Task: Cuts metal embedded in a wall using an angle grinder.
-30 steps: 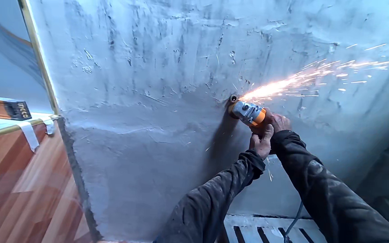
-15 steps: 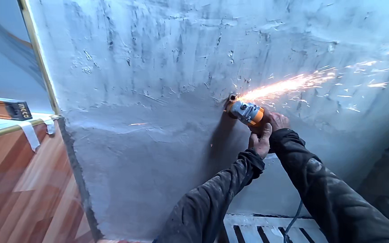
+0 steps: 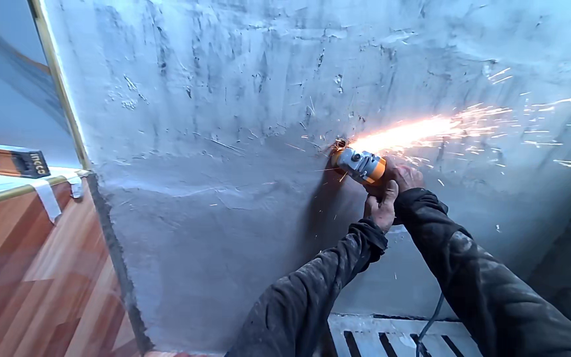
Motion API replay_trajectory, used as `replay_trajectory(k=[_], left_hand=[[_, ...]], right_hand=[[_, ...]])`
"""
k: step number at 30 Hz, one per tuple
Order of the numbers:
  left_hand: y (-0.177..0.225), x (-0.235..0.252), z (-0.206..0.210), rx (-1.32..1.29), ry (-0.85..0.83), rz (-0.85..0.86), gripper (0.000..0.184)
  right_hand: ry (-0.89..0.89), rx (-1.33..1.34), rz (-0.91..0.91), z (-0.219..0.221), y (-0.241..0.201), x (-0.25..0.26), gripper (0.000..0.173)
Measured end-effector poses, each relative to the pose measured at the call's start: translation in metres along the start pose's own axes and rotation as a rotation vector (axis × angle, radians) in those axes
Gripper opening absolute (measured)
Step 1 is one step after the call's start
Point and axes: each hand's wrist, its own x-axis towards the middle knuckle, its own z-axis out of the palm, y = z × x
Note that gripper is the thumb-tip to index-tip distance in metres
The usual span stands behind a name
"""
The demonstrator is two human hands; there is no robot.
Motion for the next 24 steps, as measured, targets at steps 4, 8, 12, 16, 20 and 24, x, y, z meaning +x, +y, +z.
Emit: replay_trajectory(k=[4,8,12,16,20,24], left_hand=[[0.001,-0.001,-0.001,0.006,-0.005,-0.009,0.053],[0.001,0.000,0.000,0.005,0.005,-0.003,0.052],[0.000,0.000,-0.006,0.024,0.014,0.026,0.052],[0.007,-0.005,-0.014,0.003,0.014,0.034,0.052],[0.007,-0.005,-0.013,0.002,0.003,0.026,0.051],[0.005,-0.003,-0.014,0.013,-0.016,0.021,0.052]], right_hand=[[-0.013,0.002,-0.009,0.001,0.002,0.002,0.070],[0.012,0.012,-0.007,0.000,0.001,0.000,0.070],[-0.004,0.062,-0.025,0.001,-0.007,0.001,0.073],[-0.018,0.036,-0.066,-0.001,-0.015,0.002,0.070],[-0.026,0.043,-0.040,-0.005,-0.015,0.000,0.071],[-0.039,0.059,-0.007,-0.008,-0.017,-0.005,0.071]])
